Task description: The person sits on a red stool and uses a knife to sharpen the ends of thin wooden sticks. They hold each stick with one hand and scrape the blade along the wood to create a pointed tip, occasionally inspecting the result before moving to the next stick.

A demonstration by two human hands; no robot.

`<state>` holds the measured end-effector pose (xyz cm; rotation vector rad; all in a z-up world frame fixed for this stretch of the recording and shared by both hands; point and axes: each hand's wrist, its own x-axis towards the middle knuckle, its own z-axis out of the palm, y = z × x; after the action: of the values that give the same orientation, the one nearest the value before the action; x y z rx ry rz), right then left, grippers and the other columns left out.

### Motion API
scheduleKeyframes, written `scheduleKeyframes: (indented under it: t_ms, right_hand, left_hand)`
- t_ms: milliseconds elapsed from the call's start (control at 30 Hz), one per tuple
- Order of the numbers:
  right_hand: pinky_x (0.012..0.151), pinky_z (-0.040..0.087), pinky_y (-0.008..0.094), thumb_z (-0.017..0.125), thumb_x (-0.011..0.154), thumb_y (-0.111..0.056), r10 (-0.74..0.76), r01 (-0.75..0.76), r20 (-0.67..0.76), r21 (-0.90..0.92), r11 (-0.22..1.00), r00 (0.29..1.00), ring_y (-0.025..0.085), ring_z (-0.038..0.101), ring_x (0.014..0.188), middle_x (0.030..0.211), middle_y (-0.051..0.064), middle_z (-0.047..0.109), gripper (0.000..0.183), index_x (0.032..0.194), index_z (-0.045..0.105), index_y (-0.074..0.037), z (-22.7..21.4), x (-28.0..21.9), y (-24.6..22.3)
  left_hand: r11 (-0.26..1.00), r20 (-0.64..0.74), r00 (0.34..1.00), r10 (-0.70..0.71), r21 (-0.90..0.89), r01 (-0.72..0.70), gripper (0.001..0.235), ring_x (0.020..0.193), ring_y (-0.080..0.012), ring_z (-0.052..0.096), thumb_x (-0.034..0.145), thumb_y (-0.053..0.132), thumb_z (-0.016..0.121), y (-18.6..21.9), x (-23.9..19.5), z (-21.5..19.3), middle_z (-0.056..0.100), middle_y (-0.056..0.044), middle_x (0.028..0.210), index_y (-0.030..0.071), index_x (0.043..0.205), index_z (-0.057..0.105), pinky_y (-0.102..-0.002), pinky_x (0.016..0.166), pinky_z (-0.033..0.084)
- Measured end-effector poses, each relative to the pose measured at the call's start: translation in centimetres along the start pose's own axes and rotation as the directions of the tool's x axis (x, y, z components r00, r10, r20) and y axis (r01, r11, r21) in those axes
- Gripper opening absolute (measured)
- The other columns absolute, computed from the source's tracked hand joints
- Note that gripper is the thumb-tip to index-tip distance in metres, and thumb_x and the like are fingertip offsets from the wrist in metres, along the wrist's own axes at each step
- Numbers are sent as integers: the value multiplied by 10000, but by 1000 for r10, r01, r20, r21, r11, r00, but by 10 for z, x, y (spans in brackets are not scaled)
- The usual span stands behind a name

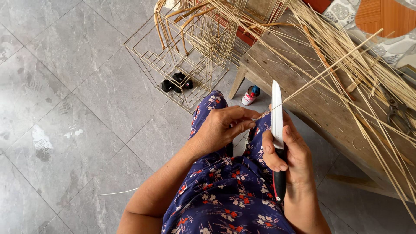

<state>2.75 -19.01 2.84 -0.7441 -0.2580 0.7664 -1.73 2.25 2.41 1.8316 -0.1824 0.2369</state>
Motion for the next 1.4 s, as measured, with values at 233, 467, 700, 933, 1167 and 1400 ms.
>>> scheduleKeyframes:
  t_ms: [233,467,700,933,1167,1400]
  right_hand:
    - [336,338,205,510,1103,-317,12,-12,16,-4,1000,1000,67,385,381,787,140,590,545,1586,375,-102,2,3,2]
    - [364,353,201,507,1098,-336,16,-15,4,-12,1000,1000,59,401,384,788,130,596,573,1597,362,-93,9,4,4]
    - [333,341,203,513,1097,-320,40,-42,44,30,999,998,64,417,372,791,143,613,554,1578,372,-84,6,5,5]
    - [333,336,212,518,1097,-322,83,-88,76,55,995,994,72,406,374,787,137,609,565,1585,367,-80,1,3,10]
    - [350,336,220,546,1096,-314,56,-60,132,30,998,990,86,383,390,740,114,577,577,1601,370,-98,-1,-4,17]
    - [371,362,201,576,1076,-342,-103,156,166,-347,925,981,93,439,419,715,115,610,559,1556,448,-86,-8,-2,17]
  left_hand:
    - [999,-117,993,-9,-36,5,195,841,-115,726,974,197,729,-4,1,-2,772,-48,1010,109,1147,736,-273,717,596]
    - [993,-158,981,110,63,-101,204,742,-124,682,941,129,759,-1,3,8,717,-47,918,113,1144,744,-277,658,562]
    - [843,-244,879,411,470,-264,277,846,-187,622,929,99,783,4,0,3,618,4,912,195,1183,726,-336,744,539]
    - [748,-215,855,472,610,-260,352,851,-189,569,876,117,809,8,-6,-5,638,19,1024,191,1207,714,-331,730,516]
    - [756,-250,823,509,587,-289,333,901,-207,577,906,85,786,9,-9,-7,658,3,1109,158,1221,709,-340,782,518]
    - [987,-395,905,-161,-35,160,197,720,-152,644,1052,247,692,-9,-23,14,701,-62,842,52,1051,724,-285,650,535]
